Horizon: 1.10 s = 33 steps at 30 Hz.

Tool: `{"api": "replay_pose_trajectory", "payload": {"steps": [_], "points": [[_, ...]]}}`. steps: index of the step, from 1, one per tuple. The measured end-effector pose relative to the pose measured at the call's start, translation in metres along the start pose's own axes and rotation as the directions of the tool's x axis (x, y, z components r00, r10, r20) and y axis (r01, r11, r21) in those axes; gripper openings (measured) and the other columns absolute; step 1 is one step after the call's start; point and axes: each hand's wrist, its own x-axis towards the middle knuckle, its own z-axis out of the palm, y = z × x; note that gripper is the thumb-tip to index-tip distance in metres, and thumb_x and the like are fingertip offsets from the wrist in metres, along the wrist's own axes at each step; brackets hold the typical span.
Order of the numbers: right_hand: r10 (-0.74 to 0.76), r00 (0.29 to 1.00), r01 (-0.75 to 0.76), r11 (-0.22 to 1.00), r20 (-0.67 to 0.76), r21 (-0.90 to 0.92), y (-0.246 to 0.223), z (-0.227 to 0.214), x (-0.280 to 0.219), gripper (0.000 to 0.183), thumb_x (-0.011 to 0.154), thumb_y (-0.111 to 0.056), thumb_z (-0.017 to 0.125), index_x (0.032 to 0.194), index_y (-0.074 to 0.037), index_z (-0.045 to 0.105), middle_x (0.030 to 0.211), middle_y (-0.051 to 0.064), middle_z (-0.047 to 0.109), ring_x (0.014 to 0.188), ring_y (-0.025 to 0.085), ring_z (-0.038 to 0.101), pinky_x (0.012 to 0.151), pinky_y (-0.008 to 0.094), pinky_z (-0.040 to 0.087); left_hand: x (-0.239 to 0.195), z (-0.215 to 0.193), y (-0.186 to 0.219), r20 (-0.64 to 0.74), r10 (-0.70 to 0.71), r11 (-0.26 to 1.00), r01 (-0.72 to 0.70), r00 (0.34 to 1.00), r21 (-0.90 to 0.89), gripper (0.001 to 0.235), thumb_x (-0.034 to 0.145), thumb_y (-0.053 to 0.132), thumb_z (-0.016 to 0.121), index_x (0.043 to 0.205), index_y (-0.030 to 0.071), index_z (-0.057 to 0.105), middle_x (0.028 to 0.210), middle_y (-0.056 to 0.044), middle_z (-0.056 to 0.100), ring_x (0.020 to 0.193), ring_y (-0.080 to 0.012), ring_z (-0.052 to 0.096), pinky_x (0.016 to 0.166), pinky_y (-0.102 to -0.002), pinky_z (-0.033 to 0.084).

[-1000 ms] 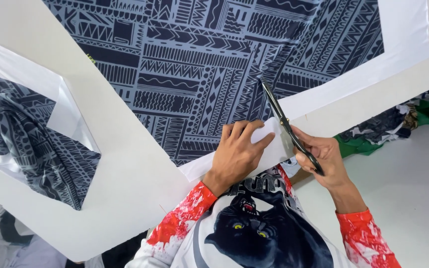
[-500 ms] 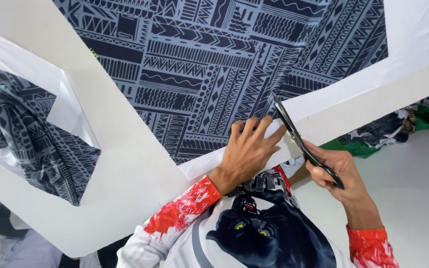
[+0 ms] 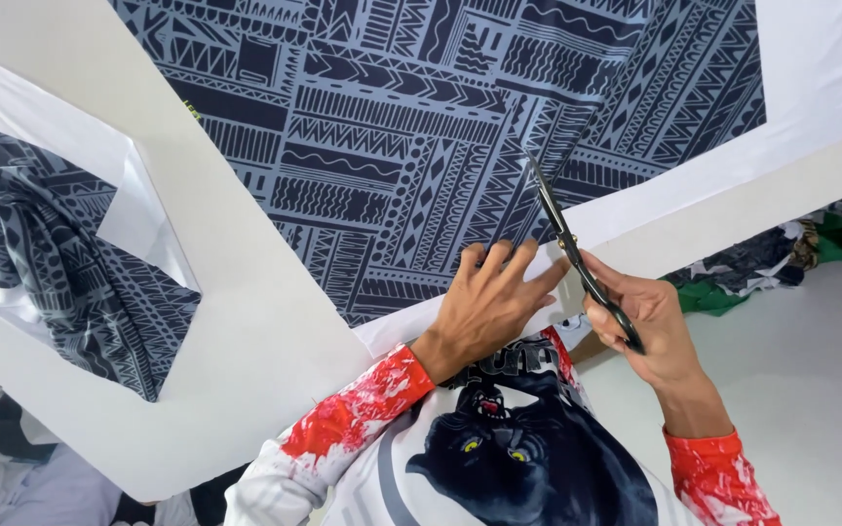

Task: The person is using scissors to cut out specific patterned shapes from a large sheet of fabric on a cutting table.

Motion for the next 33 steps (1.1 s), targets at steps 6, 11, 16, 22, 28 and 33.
{"api": "replay_pose_trajectory", "payload": {"steps": [6, 11, 16, 22, 28, 33], "points": [[0.000, 1.000, -0.003, 0.996, -0.023, -0.088, -0.004, 0.002, 0.002, 0.061, 0.079, 0.011, 0.070, 0.139, 0.001, 0.059, 0.064, 0.012, 0.059, 0.046, 0.008, 0.051, 0.036, 0.016, 0.040, 0.000, 0.001, -0.001, 0.007, -0.004, 1.000, 0.004, 1.000, 0.007, 0.035, 0.096, 0.036, 0.067, 0.129, 0.023, 0.064, 0.115, -0.011, 0.054, 0.099, -0.0298, 0.055, 0.087, -0.047, 0.040], [0.021, 0.999, -0.027, 0.992, -0.046, -0.120, -0.006, -0.001, 0.000, 0.062, 0.078, 0.012, 0.072, 0.137, 0.002, 0.060, 0.062, 0.014, 0.060, 0.042, 0.009, 0.050, 0.033, 0.018, 0.038, 0.001, 0.000, -0.002, 0.009, -0.007, 1.000, 0.007, 1.000, -0.012, 0.034, 0.096, 0.034, 0.068, 0.128, 0.023, 0.064, 0.114, -0.011, 0.054, 0.098, -0.0296, 0.055, 0.087, -0.047, 0.040], [0.009, 1.000, -0.009, 1.000, -0.015, 0.014, -0.003, 0.005, 0.016, 0.060, 0.078, 0.007, 0.072, 0.137, 0.001, 0.061, 0.062, 0.012, 0.058, 0.042, 0.009, 0.050, 0.032, 0.018, 0.040, 0.000, 0.004, -0.003, 0.019, -0.005, 1.000, 0.005, 1.000, -0.016, 0.032, 0.098, 0.032, 0.067, 0.128, 0.022, 0.064, 0.113, -0.010, 0.054, 0.097, -0.0292, 0.055, 0.085, -0.046, 0.040], [-0.022, 1.000, 0.022, 0.999, 0.002, -0.043, -0.007, 0.014, 0.027, 0.057, 0.082, 0.008, 0.071, 0.137, 0.001, 0.060, 0.064, 0.012, 0.059, 0.044, 0.008, 0.050, 0.035, 0.017, 0.039, -0.004, 0.009, -0.003, 0.005, -0.009, 1.000, 0.009, 1.000, -0.023, 0.033, 0.098, 0.031, 0.067, 0.128, 0.021, 0.063, 0.114, -0.012, 0.053, 0.098, -0.0309, 0.055, 0.085, -0.047, 0.040], [-0.023, 1.000, 0.023, 1.000, 0.021, -0.012, -0.011, 0.014, 0.033, 0.057, 0.081, 0.003, 0.073, 0.136, 0.002, 0.060, 0.060, 0.011, 0.060, 0.040, 0.007, 0.050, 0.031, 0.017, 0.040, -0.003, 0.006, -0.004, 0.001, -0.012, 0.998, 0.012, 1.000, -0.055, 0.028, 0.100, 0.029, 0.065, 0.126, 0.020, 0.064, 0.114, -0.012, 0.054, 0.098, -0.0309, 0.055, 0.086, -0.047, 0.039], [-0.062, 0.997, 0.063, 0.998, 0.041, -0.010, -0.016, 0.018, 0.052, 0.055, 0.082, 0.000, 0.073, 0.136, 0.002, 0.061, 0.059, 0.011, 0.058, 0.040, 0.007, 0.049, 0.033, 0.016, 0.040, -0.004, 0.008, -0.005, -0.029, 0.006, 0.999, -0.007, 1.000, -0.037, 0.022, 0.098, 0.029, 0.064, 0.117, 0.019, 0.064, 0.114, -0.014, 0.053, 0.098, -0.0333, 0.055, 0.085, -0.048, 0.039]]}}
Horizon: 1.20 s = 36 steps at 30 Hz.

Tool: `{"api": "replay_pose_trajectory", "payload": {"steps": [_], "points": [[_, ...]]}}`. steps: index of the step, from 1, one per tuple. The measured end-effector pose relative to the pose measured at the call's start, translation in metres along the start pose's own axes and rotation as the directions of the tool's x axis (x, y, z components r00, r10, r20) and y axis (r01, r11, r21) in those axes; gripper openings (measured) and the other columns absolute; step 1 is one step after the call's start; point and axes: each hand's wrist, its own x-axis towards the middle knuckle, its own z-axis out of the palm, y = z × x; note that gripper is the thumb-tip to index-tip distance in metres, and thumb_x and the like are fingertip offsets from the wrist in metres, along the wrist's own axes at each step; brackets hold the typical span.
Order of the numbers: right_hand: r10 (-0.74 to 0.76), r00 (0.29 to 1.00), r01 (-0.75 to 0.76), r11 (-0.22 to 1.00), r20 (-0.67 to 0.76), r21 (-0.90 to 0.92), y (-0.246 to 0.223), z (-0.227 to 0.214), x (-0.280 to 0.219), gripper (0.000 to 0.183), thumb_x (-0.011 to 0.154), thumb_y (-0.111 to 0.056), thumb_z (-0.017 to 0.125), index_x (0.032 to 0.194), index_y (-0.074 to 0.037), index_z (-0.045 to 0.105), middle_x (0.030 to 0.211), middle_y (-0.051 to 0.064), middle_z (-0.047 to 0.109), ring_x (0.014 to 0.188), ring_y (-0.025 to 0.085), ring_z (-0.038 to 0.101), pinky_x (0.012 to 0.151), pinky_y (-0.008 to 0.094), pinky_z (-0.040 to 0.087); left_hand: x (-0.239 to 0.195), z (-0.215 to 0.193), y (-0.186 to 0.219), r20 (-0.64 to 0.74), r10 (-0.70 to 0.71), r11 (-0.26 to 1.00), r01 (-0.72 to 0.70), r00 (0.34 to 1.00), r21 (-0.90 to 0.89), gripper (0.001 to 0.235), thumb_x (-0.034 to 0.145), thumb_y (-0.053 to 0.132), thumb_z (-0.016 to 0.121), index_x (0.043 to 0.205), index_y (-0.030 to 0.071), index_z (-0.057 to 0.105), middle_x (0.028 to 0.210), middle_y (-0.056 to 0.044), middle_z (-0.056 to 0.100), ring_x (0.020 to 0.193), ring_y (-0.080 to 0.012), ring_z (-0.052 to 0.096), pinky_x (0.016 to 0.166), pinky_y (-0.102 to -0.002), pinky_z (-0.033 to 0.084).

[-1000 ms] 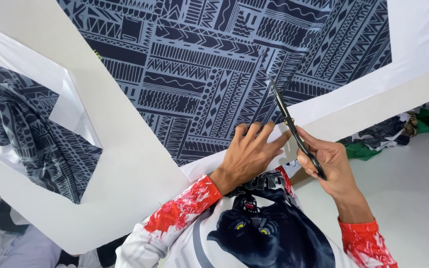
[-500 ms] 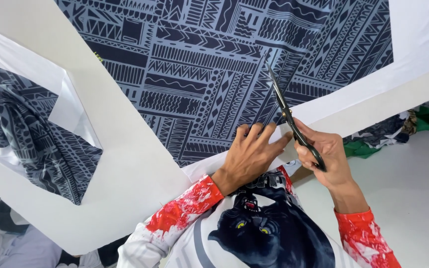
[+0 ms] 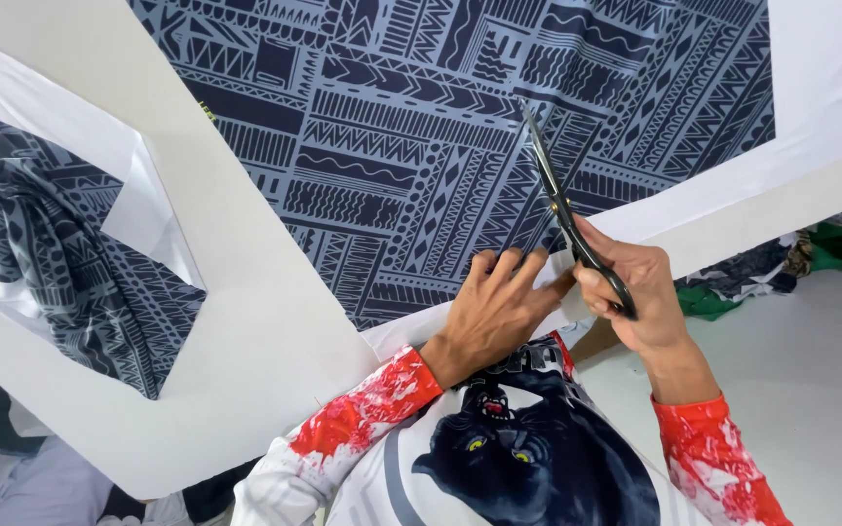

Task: The person is using scissors to cut out specific patterned shapes from a large sheet of fabric on a cutting table.

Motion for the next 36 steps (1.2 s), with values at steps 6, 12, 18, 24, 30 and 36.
{"api": "replay_pose_trajectory", "payload": {"steps": [6, 12, 18, 24, 30, 36], "points": [[0.027, 0.999, -0.028, 0.998, -0.017, -0.047, -0.002, 0.009, 0.002, 0.057, 0.083, 0.006, 0.072, 0.138, 0.005, 0.058, 0.063, 0.012, 0.060, 0.041, 0.009, 0.052, 0.033, 0.017, 0.040, -0.002, 0.008, 0.000, -0.013, -0.017, 1.000, 0.017, 1.000, -0.011, 0.014, 0.102, 0.028, 0.056, 0.107, 0.018, 0.064, 0.114, -0.013, 0.052, 0.098, -0.0327, 0.056, 0.083, -0.046, 0.039], [0.014, 1.000, -0.015, 0.999, 0.017, 0.046, -0.003, 0.005, 0.022, 0.056, 0.085, 0.000, 0.069, 0.140, 0.004, 0.058, 0.062, 0.012, 0.057, 0.042, 0.009, 0.050, 0.035, 0.017, 0.039, 0.001, 0.002, 0.001, 0.012, -0.026, 1.000, 0.026, 1.000, 0.006, 0.020, 0.099, 0.030, 0.063, 0.117, 0.023, 0.064, 0.113, -0.011, 0.054, 0.098, -0.0309, 0.056, 0.084, -0.046, 0.041], [0.019, 1.000, -0.019, 0.999, -0.001, -0.040, -0.012, 0.019, 0.035, 0.056, 0.085, 0.004, 0.072, 0.139, 0.004, 0.058, 0.066, 0.014, 0.062, 0.042, 0.008, 0.052, 0.035, 0.018, 0.038, 0.001, 0.002, 0.001, 0.012, -0.030, 0.999, 0.029, 0.999, 0.022, 0.025, 0.097, 0.035, 0.063, 0.121, 0.025, 0.064, 0.113, -0.010, 0.055, 0.098, -0.0308, 0.056, 0.085, -0.046, 0.041], [0.041, 0.999, -0.042, 0.999, 0.029, 0.035, -0.008, 0.009, 0.042, 0.056, 0.086, -0.004, 0.071, 0.140, 0.003, 0.058, 0.065, 0.014, 0.059, 0.042, 0.010, 0.050, 0.034, 0.018, 0.040, 0.002, 0.000, -0.001, 0.019, -0.022, 0.999, 0.021, 1.000, 0.029, 0.027, 0.099, 0.034, 0.061, 0.124, 0.025, 0.062, 0.113, -0.010, 0.053, 0.097, -0.0304, 0.055, 0.084, -0.045, 0.040], [0.002, 0.999, -0.003, 1.000, 0.033, 0.022, -0.015, 0.020, 0.060, 0.054, 0.087, -0.003, 0.070, 0.139, 0.003, 0.059, 0.062, 0.011, 0.055, 0.043, 0.009, 0.046, 0.034, 0.017, 0.037, 0.002, -0.001, 0.000, 0.021, -0.023, 0.999, 0.022, 1.000, 0.026, 0.028, 0.099, 0.033, 0.061, 0.126, 0.024, 0.062, 0.116, -0.011, 0.054, 0.099, -0.0303, 0.055, 0.085, -0.045, 0.040], [-0.016, 1.000, 0.017, 0.998, 0.013, -0.053, -0.018, 0.031, 0.060, 0.054, 0.087, 0.002, 0.073, 0.139, 0.004, 0.059, 0.066, 0.011, 0.061, 0.043, 0.009, 0.051, 0.034, 0.017, 0.039, 0.001, 0.000, 0.000, 0.032, -0.038, 0.999, 0.038, 0.999, 0.022, 0.028, 0.100, 0.033, 0.058, 0.126, 0.023, 0.060, 0.116, -0.010, 0.051, 0.099, -0.0303, 0.052, 0.085, -0.045, 0.038]]}}
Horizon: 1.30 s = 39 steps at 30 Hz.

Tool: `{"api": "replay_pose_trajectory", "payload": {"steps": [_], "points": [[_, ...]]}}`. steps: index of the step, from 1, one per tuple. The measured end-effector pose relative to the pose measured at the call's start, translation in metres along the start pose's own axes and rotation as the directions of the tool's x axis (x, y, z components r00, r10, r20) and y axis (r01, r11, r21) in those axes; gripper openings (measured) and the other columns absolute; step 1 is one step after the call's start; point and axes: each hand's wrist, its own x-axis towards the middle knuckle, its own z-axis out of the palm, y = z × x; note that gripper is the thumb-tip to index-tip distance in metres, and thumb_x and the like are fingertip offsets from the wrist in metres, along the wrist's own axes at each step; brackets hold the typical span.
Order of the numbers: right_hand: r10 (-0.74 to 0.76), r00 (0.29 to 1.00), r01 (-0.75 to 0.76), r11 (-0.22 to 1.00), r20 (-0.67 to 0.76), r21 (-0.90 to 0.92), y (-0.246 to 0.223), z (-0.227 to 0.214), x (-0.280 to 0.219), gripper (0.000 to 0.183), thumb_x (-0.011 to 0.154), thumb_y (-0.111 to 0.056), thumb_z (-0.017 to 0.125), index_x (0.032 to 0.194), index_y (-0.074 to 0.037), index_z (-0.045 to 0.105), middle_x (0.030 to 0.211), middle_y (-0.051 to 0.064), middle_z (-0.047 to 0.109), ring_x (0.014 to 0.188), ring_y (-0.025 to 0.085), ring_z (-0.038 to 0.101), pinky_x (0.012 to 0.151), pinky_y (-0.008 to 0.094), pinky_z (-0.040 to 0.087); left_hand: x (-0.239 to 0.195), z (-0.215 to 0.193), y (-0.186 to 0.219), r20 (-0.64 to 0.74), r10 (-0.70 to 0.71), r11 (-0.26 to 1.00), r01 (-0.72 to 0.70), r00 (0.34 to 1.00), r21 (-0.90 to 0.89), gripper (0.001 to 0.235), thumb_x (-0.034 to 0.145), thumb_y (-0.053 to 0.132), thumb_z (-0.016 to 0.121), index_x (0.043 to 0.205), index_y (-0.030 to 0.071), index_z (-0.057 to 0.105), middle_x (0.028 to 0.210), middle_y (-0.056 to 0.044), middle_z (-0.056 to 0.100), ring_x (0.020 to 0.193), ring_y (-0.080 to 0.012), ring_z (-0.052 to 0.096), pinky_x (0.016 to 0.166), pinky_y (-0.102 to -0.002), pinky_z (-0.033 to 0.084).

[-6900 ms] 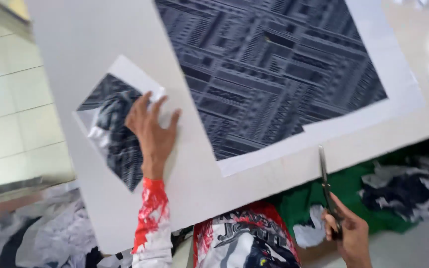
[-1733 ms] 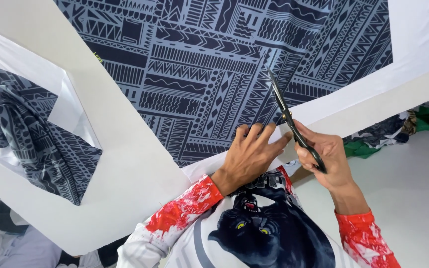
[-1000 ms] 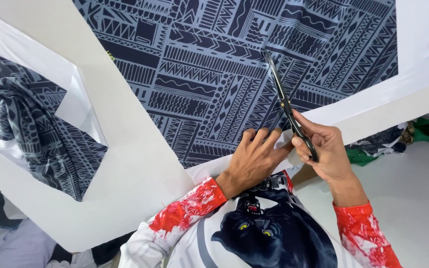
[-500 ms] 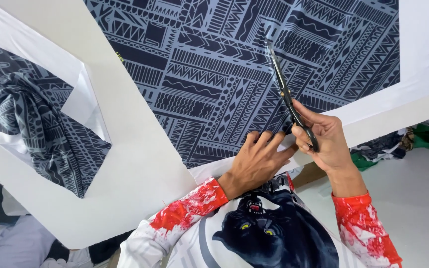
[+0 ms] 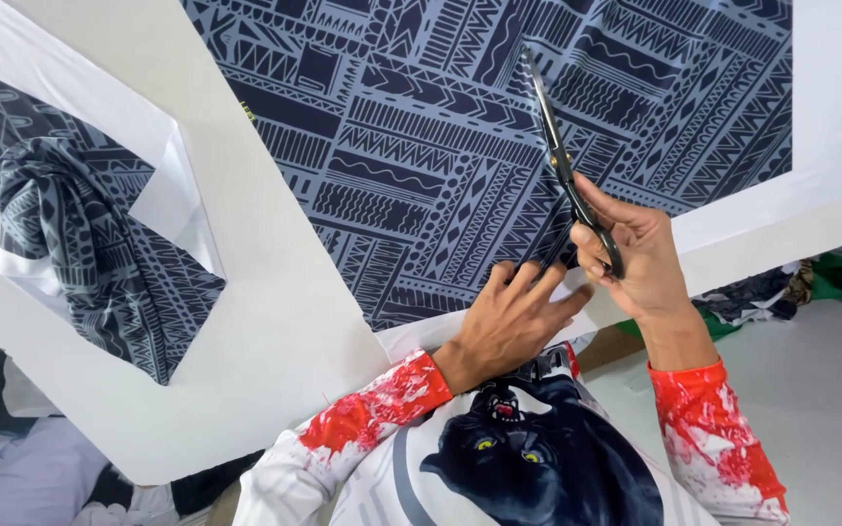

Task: The person is using scissors to cut out specific patterned shapes from a large sheet of fabric on a cutting table.

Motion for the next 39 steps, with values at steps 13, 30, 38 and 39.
{"api": "replay_pose_trajectory", "payload": {"steps": [13, 30, 38, 39], "points": [[-0.012, 0.999, 0.010, 0.998, 0.032, 0.066, -0.009, 0.005, 0.003, 0.053, 0.089, -0.010, 0.069, 0.140, 0.002, 0.059, 0.065, 0.011, 0.055, 0.044, 0.011, 0.048, 0.033, 0.019, 0.038, -0.002, -0.001, 0.000, -0.006, 0.005, 1.000, -0.005, 1.000, -0.015, 0.030, 0.099, 0.030, 0.060, 0.128, 0.021, 0.059, 0.115, -0.011, 0.049, 0.098, -0.0316, 0.050, 0.084, -0.045, 0.037], [0.011, 0.998, -0.014, 0.998, 0.058, 0.062, -0.003, -0.017, 0.017, 0.053, 0.089, -0.005, 0.069, 0.140, 0.003, 0.059, 0.066, 0.014, 0.056, 0.043, 0.012, 0.050, 0.033, 0.019, 0.039, 0.008, 0.005, 0.007, -0.015, -0.003, 0.999, 0.004, 1.000, 0.039, 0.060, 0.083, 0.058, 0.068, 0.131, 0.022, 0.060, 0.122, -0.011, 0.054, 0.105, -0.0312, 0.054, 0.090, -0.048, 0.039], [-0.018, 0.997, 0.014, 0.999, 0.080, 0.050, -0.005, -0.010, 0.032, 0.052, 0.091, -0.005, 0.069, 0.141, 0.002, 0.059, 0.066, 0.012, 0.056, 0.044, 0.010, 0.050, 0.034, 0.019, 0.040, 0.011, -0.001, 0.004, 0.026, 0.026, 0.998, -0.027, 0.999, 0.052, 0.062, 0.086, 0.055, 0.069, 0.136, 0.020, 0.056, 0.123, -0.011, 0.051, 0.103, -0.0306, 0.053, 0.086, -0.044, 0.040], [-0.034, 0.996, 0.030, 0.999, 0.081, 0.045, -0.006, -0.008, 0.032, 0.051, 0.091, -0.004, 0.069, 0.141, 0.002, 0.059, 0.066, 0.011, 0.056, 0.044, 0.009, 0.049, 0.034, 0.019, 0.040, 0.010, -0.002, 0.004, 0.036, 0.026, 0.998, -0.027, 0.999, 0.047, 0.062, 0.086, 0.053, 0.069, 0.137, 0.020, 0.055, 0.123, -0.010, 0.051, 0.103, -0.0304, 0.053, 0.085, -0.043, 0.040]]}}
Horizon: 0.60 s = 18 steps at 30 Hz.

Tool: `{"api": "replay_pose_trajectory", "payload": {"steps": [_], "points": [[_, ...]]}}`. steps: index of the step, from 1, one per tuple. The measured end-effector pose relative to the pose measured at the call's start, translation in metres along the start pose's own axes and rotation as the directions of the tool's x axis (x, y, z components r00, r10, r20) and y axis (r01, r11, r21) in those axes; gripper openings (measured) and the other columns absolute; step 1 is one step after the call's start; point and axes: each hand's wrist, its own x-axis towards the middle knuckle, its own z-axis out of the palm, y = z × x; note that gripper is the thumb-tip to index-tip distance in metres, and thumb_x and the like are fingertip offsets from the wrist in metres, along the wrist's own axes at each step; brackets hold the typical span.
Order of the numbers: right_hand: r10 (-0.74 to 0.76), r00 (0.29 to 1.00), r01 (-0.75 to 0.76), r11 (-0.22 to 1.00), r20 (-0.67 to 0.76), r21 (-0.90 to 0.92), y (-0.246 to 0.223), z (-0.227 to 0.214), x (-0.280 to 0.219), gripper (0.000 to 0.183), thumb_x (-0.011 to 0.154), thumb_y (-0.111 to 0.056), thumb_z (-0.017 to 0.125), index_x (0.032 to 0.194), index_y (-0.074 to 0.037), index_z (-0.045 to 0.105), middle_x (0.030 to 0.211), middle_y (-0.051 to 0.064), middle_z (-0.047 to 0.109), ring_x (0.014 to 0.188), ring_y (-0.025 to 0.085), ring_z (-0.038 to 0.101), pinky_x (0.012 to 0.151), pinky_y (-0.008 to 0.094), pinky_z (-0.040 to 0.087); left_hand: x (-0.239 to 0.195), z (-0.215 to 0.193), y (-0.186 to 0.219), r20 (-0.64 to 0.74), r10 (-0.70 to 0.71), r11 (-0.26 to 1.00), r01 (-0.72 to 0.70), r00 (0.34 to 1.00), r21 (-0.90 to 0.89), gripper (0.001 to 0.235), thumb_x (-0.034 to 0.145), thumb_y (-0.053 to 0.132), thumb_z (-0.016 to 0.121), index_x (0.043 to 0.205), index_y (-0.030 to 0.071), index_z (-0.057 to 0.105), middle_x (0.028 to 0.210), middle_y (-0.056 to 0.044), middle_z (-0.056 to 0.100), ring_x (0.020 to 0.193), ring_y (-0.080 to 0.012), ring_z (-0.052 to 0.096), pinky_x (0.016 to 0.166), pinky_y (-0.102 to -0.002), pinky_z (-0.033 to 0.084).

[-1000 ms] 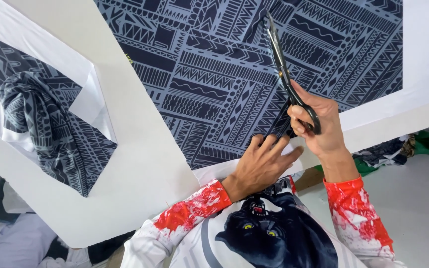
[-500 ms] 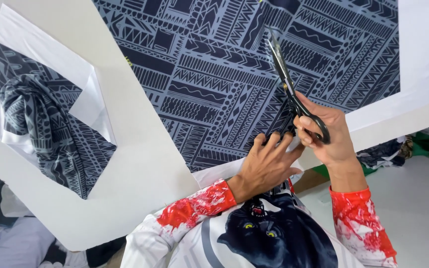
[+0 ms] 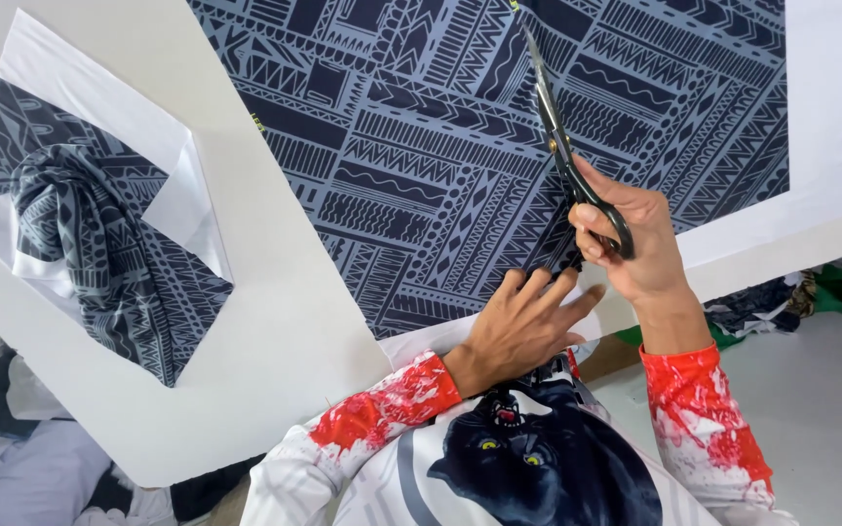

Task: The person is using scissors to cut out specific patterned shapes from a large sheet of fabric on a cutting table.

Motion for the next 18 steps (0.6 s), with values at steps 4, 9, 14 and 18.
{"api": "replay_pose_trajectory", "payload": {"steps": [4, 9, 14, 18], "points": [[-0.030, 0.999, 0.030, 0.999, 0.010, -0.037, -0.004, 0.007, 0.003, 0.051, 0.091, -0.001, 0.070, 0.141, 0.003, 0.058, 0.066, 0.010, 0.059, 0.045, 0.008, 0.051, 0.036, 0.018, 0.041, -0.001, 0.000, 0.000, 0.015, -0.002, 1.000, 0.002, 1.000, -0.015, 0.061, 0.090, 0.050, 0.068, 0.140, 0.019, 0.054, 0.124, -0.011, 0.050, 0.103, -0.0311, 0.054, 0.083, -0.043, 0.040], [-0.038, 0.999, 0.038, 0.998, 0.010, -0.049, -0.001, 0.005, 0.004, 0.050, 0.092, 0.000, 0.070, 0.141, 0.003, 0.058, 0.065, 0.008, 0.059, 0.044, 0.008, 0.052, 0.034, 0.017, 0.040, -0.001, 0.002, 0.000, 0.044, -0.003, 1.000, 0.004, 0.999, -0.016, 0.056, 0.095, 0.048, 0.062, 0.141, 0.019, 0.054, 0.125, -0.011, 0.050, 0.102, -0.0307, 0.052, 0.083, -0.043, 0.039], [-0.013, 1.000, 0.013, 0.999, 0.010, 0.037, -0.010, 0.013, 0.015, 0.049, 0.094, -0.005, 0.067, 0.141, 0.002, 0.058, 0.065, 0.011, 0.057, 0.044, 0.009, 0.049, 0.034, 0.018, 0.038, 0.000, -0.004, 0.001, 0.066, -0.007, 0.999, 0.010, 0.998, -0.038, 0.054, 0.097, 0.045, 0.060, 0.143, 0.018, 0.053, 0.125, -0.011, 0.049, 0.102, -0.0303, 0.052, 0.082, -0.042, 0.039], [-0.043, 0.999, 0.043, 0.999, 0.022, -0.011, -0.010, 0.016, 0.029, 0.047, 0.096, -0.005, 0.067, 0.141, 0.003, 0.057, 0.066, 0.011, 0.057, 0.045, 0.009, 0.048, 0.035, 0.019, 0.038, -0.001, -0.004, -0.001, 0.090, -0.001, 0.998, 0.006, 0.996, -0.056, 0.054, 0.100, 0.044, 0.057, 0.147, 0.018, 0.049, 0.126, -0.012, 0.048, 0.103, -0.0301, 0.051, 0.083, -0.042, 0.038]]}}
